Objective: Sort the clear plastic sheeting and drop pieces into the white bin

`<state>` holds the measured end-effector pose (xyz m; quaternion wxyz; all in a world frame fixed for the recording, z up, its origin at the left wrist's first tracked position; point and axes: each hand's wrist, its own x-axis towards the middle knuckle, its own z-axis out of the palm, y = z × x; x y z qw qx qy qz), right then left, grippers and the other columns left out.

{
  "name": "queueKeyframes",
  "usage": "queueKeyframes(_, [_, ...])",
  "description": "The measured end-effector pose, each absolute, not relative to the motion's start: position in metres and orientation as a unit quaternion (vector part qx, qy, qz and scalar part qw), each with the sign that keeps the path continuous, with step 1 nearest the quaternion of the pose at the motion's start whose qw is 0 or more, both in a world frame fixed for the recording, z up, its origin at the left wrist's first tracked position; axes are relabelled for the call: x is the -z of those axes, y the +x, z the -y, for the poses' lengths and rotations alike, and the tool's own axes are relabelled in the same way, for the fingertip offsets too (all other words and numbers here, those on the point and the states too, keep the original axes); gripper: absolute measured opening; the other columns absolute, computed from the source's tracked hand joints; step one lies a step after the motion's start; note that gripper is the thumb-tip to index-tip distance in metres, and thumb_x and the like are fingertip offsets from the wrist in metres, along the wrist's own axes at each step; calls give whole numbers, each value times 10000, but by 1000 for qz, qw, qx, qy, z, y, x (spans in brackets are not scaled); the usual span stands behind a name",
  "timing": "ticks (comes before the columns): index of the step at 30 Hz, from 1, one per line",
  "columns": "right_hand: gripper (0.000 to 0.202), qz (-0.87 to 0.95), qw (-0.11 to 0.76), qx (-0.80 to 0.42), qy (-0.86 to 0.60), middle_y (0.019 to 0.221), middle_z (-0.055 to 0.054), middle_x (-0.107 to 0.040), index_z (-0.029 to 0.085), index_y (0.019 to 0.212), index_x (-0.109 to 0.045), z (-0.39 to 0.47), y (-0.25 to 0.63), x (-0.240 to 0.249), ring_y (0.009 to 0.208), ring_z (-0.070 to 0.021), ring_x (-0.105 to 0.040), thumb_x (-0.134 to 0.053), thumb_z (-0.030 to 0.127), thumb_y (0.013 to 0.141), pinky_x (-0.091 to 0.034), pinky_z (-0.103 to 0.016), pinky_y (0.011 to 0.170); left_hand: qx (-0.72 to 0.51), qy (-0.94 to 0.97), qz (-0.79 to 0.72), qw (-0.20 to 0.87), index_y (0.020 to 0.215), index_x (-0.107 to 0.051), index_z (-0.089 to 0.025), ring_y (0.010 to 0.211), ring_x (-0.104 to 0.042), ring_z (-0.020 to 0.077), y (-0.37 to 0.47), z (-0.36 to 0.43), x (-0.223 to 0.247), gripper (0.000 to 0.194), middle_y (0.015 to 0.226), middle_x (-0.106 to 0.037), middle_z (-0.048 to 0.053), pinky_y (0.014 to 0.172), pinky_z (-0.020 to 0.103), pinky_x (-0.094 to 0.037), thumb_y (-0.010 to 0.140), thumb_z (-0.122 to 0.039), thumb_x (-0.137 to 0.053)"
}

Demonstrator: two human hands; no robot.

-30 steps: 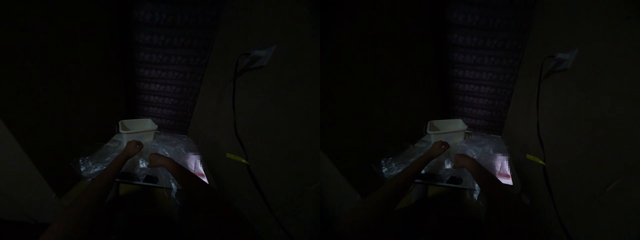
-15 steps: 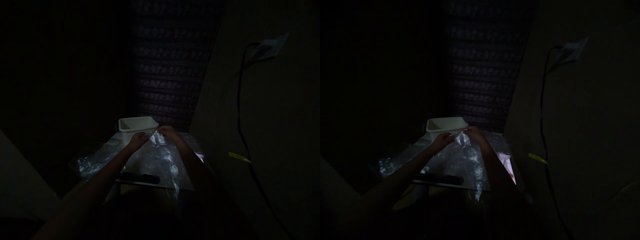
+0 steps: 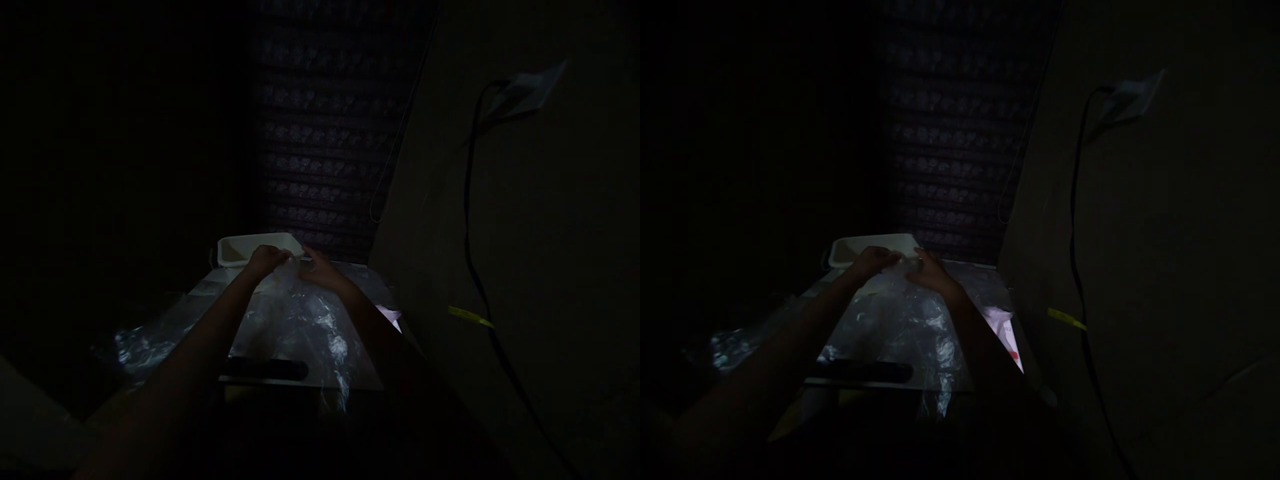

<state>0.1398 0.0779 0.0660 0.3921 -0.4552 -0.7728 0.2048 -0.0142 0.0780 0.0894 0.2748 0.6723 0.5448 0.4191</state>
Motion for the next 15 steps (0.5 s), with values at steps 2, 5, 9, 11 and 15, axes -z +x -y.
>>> queueKeyframes(2, [739, 786, 376, -165, -463, 1126, -68, -351, 210, 1104, -330, -79, 136, -61, 1038, -211, -305, -607, 328, 430, -287, -329, 817, -412, 684, -552, 241, 420, -480, -125, 360, -384, 76, -14, -83, -85, 323, 351, -410, -27, 372, 195, -275, 507, -437, -496])
queueKeyframes(5, [611, 787, 377, -124, -472, 1038, -67, -434, 192, 1034, -410, -86, 132, -55, 969, -199, -379, -590, 298, 460, -319, -320, 778, -390, 679, -573, 241, 364, -426, -137, 319, -355, 67, -17, -86, -75, 320, 297, -361, -40, 355, 194, -267, 482, -416, -528])
queueKeyframes(9, [169, 767, 386, -163, -486, 727, -26, -550, 152, 724, -552, -94, 132, -56, 708, -130, -502, -452, 174, 590, -382, -259, 652, -382, 669, -548, 325, 425, -442, -138, 309, -367, 61, -23, -82, -75, 273, 317, -381, -50, 345, 188, -301, 464, -382, -558])
queueKeyframes(11, [138, 772, 385, -201, -464, 679, -13, -548, 142, 678, -552, -93, 132, -57, 659, -115, -505, -456, 165, 581, -388, -238, 619, -397, 658, -546, 333, 442, -444, -139, 300, -356, 53, -25, -79, -80, 265, 319, -380, -55, 335, 181, -302, 464, -375, -563])
queueKeyframes(15, [343, 801, 374, -241, -400, 799, -10, -536, 156, 814, -522, -86, 125, -56, 721, -115, -496, -569, 218, 480, -386, -229, 629, -411, 642, -573, 301, 407, -410, -142, 275, -328, 45, -26, -72, -91, 290, 287, -350, -58, 306, 172, -274, 476, -386, -552])
